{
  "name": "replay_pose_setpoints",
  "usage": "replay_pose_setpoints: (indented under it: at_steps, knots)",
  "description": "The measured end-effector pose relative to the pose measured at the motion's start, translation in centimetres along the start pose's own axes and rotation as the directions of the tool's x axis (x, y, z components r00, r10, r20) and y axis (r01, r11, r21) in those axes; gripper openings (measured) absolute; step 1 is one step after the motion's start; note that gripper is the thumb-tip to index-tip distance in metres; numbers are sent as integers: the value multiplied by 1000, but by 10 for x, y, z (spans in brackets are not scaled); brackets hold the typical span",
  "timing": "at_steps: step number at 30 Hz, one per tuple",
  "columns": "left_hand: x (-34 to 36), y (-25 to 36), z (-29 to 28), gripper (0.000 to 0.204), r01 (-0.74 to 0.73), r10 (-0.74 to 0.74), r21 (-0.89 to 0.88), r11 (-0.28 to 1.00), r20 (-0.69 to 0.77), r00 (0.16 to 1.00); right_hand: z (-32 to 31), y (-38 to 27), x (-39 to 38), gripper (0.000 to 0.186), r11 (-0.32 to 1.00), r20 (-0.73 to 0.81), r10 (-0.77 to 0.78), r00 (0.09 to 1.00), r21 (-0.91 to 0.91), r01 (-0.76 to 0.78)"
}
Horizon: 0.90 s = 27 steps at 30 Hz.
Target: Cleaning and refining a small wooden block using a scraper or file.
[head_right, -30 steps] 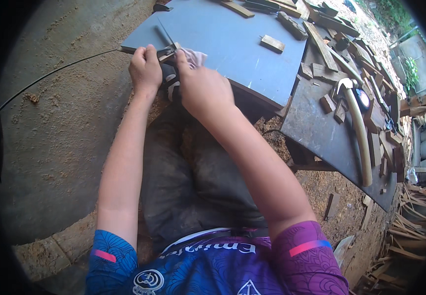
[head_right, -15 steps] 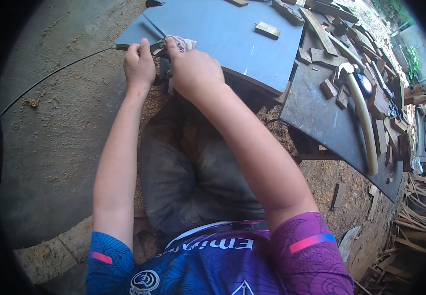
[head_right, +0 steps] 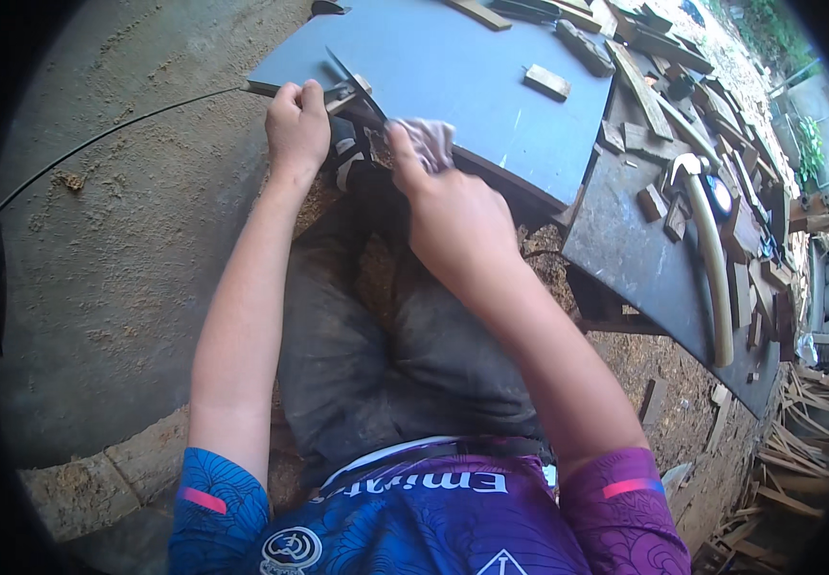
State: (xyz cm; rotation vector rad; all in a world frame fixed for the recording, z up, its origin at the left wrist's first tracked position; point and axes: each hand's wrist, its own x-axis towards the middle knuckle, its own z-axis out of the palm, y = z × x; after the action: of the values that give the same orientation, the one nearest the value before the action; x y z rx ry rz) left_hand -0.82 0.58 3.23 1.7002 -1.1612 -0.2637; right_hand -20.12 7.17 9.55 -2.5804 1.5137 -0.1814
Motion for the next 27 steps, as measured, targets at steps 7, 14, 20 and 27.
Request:
replay_pose_setpoints:
  at_steps: [7,14,20,27]
  knots:
    - [3,-1,2,37,-2,1,-73,997,-12,1000,23,-2,45,71,999,-120,-40,992,26,43]
    - [-1,2,5,36,-37,35,-56,998,-25,999,1,1,20,67,1000,56,-4,998,-3,4]
    - [3,-8,3,35,-57,59,-101,993,20,998,19,0,40,72,997,-131,-52,990,47,58]
    - [13,-12,10,37,-169,164,-179,969,-40,986,16,5,46,75,996,-81,-57,995,60,62]
